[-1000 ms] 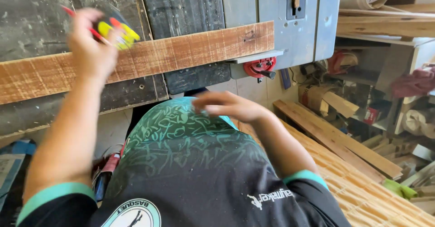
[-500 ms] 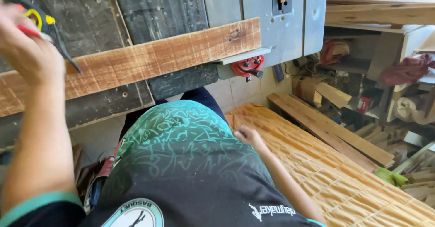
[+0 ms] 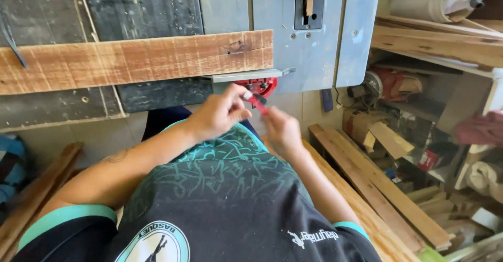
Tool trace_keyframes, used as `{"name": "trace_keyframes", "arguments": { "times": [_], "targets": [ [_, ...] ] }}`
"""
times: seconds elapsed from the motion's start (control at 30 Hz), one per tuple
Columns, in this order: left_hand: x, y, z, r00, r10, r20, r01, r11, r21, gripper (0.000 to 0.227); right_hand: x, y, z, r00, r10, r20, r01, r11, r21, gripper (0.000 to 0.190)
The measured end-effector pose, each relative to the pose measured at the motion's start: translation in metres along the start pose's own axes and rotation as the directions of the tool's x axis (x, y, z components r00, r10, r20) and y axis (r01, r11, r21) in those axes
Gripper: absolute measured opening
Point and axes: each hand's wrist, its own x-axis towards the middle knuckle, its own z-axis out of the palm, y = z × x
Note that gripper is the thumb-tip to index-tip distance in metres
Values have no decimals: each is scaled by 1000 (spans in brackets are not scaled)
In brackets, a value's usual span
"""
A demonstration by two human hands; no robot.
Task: Measuring a wooden board with a tape measure, marking it with a pencil, and aligning it on a table saw for cutting.
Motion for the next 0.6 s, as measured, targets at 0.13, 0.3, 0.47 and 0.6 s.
{"name": "trace_keyframes", "arguments": {
  "times": [0.13,0.3,0.47,0.6],
  "targets": [
    [9,-30,10,961,-100,-256,126,988,87,32,32,96,-48,984,122,-130,-162,919,-360,29],
    [-6,-44,30,919,-203,-339,250,963,100,18,82,151,-64,934,301,-191,-356,822,-445,51],
    [-14,-50,39,897,-225,-380,288,950,118,15,120,163,-60,921,347,-177,-389,815,-429,50],
    [-16,-38,34,891,-209,-403,282,950,131,10,140,161,-54,925,296,-237,-376,798,-472,52]
  ]
}}
